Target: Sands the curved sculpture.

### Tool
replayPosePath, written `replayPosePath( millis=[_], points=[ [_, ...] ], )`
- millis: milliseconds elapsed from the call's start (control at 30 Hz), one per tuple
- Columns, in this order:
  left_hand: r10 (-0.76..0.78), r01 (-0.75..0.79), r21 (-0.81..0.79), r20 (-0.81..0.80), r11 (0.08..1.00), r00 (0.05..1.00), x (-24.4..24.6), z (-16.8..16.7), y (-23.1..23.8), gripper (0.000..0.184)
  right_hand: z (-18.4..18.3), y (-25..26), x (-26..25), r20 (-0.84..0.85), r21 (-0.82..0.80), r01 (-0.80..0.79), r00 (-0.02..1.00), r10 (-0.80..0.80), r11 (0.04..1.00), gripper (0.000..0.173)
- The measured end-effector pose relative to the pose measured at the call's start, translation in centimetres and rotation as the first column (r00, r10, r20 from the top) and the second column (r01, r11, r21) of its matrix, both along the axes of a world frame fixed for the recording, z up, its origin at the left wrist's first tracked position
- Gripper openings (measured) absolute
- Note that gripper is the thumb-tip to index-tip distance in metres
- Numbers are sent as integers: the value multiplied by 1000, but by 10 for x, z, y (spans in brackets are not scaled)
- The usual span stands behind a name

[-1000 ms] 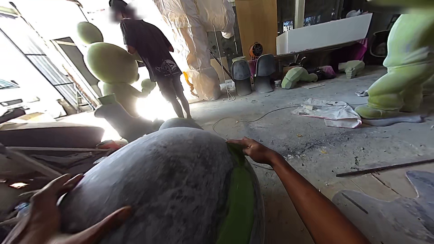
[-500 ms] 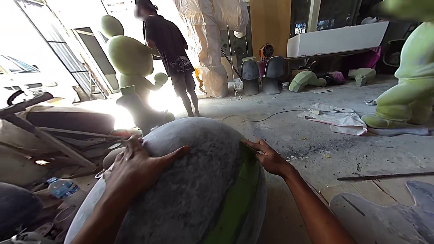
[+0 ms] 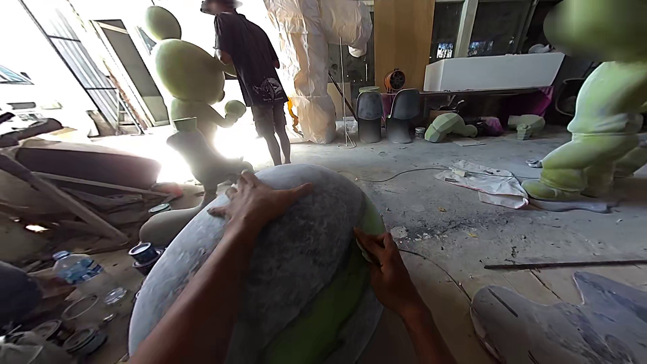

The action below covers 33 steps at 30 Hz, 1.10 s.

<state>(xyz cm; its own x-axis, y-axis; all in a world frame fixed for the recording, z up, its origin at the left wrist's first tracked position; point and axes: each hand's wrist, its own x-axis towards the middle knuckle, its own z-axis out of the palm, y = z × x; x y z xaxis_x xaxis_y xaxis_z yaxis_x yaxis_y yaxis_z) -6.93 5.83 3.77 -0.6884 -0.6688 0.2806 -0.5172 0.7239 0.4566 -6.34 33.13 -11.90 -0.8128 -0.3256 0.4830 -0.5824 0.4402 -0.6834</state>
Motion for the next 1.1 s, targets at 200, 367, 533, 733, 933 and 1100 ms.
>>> replayPosePath(
  millis=[200,367,533,733,933,1100],
  points=[
    [14,-15,21,35,1000,999,-14,5,0,157,-9,-33,56,-76,13,144,987,-143,989,72],
    [15,-16,27,47,999,999,-24,10,0,156,-25,-70,106,-141,16,260,957,-255,966,74],
    [32,-33,31,54,999,998,-32,12,0,157,-42,-102,139,-180,63,353,924,-337,933,75],
    [20,-24,47,76,999,997,-37,17,0,155,-61,-127,166,-225,71,351,918,-328,934,75],
    [25,-27,31,80,999,997,-50,17,11,156,-82,-149,191,-214,89,338,925,-313,937,74],
    [7,-7,-9,109,1000,994,-64,19,26,157,-91,-155,204,-190,106,334,931,-311,937,71]
  ],
)
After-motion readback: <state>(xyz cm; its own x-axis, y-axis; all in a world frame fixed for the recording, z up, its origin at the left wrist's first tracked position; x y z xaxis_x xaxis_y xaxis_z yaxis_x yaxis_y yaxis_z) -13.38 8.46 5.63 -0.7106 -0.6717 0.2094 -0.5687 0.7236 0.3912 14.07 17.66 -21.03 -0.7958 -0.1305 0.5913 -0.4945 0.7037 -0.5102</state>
